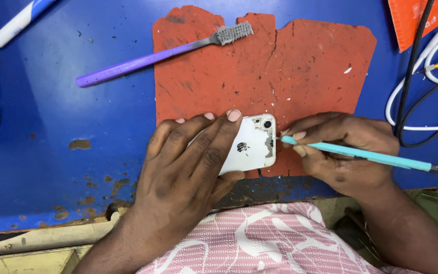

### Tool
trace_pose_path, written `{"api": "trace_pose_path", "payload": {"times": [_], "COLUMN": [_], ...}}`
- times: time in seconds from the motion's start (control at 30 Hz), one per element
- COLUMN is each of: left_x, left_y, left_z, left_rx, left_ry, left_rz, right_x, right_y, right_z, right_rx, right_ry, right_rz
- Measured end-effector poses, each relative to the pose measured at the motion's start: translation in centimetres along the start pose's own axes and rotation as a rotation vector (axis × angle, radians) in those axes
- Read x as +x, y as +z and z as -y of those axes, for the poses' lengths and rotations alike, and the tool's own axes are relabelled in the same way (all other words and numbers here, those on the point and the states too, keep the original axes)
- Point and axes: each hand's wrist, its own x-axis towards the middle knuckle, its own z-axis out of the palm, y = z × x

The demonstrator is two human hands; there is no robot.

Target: The person uses a utility knife to scrape adhesive residue from the back of a white smartphone. They hold the phone steady with one hand while carefully scraping around the camera module and edges with the other hand.

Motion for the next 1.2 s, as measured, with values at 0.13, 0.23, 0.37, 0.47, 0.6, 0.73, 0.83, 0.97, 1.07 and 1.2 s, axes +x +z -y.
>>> {"api": "trace_pose_path", "payload": {"times": [0.13,0.23,0.37,0.47,0.6,0.73,0.83,0.97,1.07,1.2], "left_x": [0.0,0.0,0.1,0.1,0.0,0.0,0.0,-0.2,-0.2,-0.2], "left_y": [0.0,0.0,-0.1,-0.1,-0.2,-0.2,-0.1,0.0,0.1,0.1], "left_z": [-0.1,0.0,-0.1,-0.1,-0.1,-0.1,-0.1,-0.1,-0.2,-0.2], "left_rx": [0.005,0.000,0.011,0.008,0.012,0.010,-0.007,-0.005,-0.011,-0.006], "left_ry": [-0.014,-0.016,-0.020,-0.016,-0.014,-0.009,-0.008,-0.006,-0.007,-0.009], "left_rz": [0.003,0.003,-0.002,0.003,0.009,0.010,0.004,0.004,-0.006,-0.005], "right_x": [-0.1,0.0,0.2,0.0,-0.2,-0.4,-0.9,-1.0,-0.9,-0.5], "right_y": [0.6,0.7,0.6,0.8,1.2,1.7,1.9,2.2,2.4,2.5], "right_z": [0.0,0.0,0.1,0.4,0.9,1.8,2.5,2.4,2.5,3.0], "right_rx": [-0.016,-0.076,-0.113,-0.081,-0.107,-0.204,-0.287,-0.299,-0.326,-0.318], "right_ry": [-0.057,-0.121,-0.116,-0.064,-0.037,-0.074,-0.028,-0.038,-0.106,-0.127], "right_rz": [-0.030,-0.025,-0.017,-0.053,-0.071,-0.081,-0.070,-0.090,-0.095,-0.090]}}
